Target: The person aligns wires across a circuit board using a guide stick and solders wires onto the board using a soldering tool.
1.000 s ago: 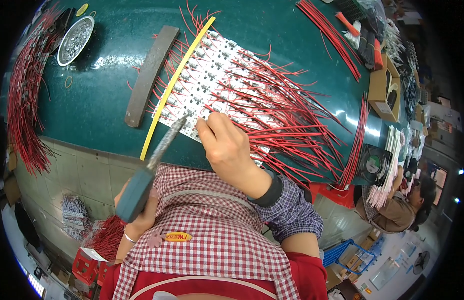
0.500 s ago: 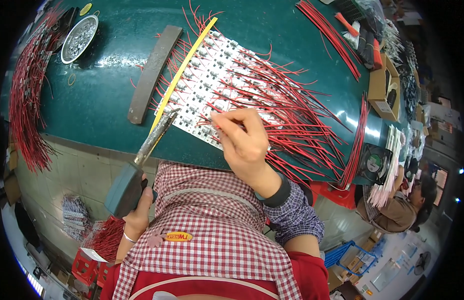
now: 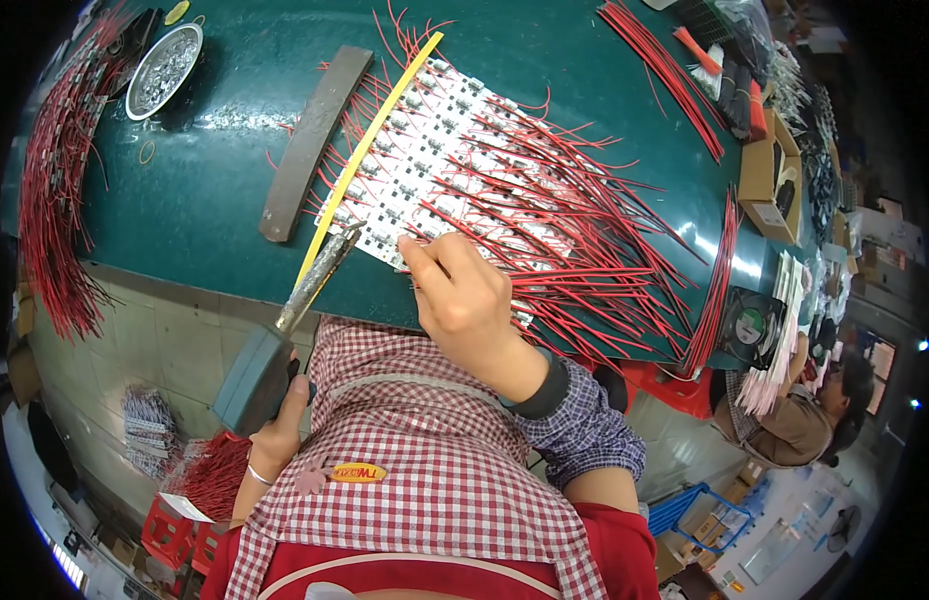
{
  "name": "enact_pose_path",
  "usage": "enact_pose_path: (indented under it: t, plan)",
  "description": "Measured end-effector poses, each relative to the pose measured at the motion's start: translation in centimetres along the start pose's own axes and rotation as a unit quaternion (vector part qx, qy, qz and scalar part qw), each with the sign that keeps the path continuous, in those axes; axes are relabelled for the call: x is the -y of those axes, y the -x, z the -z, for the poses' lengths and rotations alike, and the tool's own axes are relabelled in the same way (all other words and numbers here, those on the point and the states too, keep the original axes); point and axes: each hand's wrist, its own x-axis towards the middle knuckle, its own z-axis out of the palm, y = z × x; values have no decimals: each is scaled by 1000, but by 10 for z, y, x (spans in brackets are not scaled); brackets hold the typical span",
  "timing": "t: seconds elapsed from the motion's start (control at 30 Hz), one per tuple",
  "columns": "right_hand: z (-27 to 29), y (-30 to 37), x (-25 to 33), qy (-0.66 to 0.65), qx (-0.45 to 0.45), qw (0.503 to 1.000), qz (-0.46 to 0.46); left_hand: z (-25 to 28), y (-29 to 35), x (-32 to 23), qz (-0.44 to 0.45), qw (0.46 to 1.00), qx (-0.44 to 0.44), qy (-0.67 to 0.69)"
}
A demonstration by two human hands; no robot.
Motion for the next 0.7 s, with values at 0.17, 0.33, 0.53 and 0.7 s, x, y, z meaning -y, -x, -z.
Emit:
enact_pose_path:
  t: [0.17,0.33,0.53,0.7]
  plan:
    - [4,-5,9,-5,12,999,-33,2,-2,0,-32,999,14,-19]
    - [4,-6,13,12,30,999,-40,4,2,3,-3,1000,28,-5]
    - [4,-8,12,31,25,999,-5,5,-17,-15,-64,996,56,-40]
    - [5,-11,16,44,41,998,-14,2,-22,-20,-39,997,58,-27]
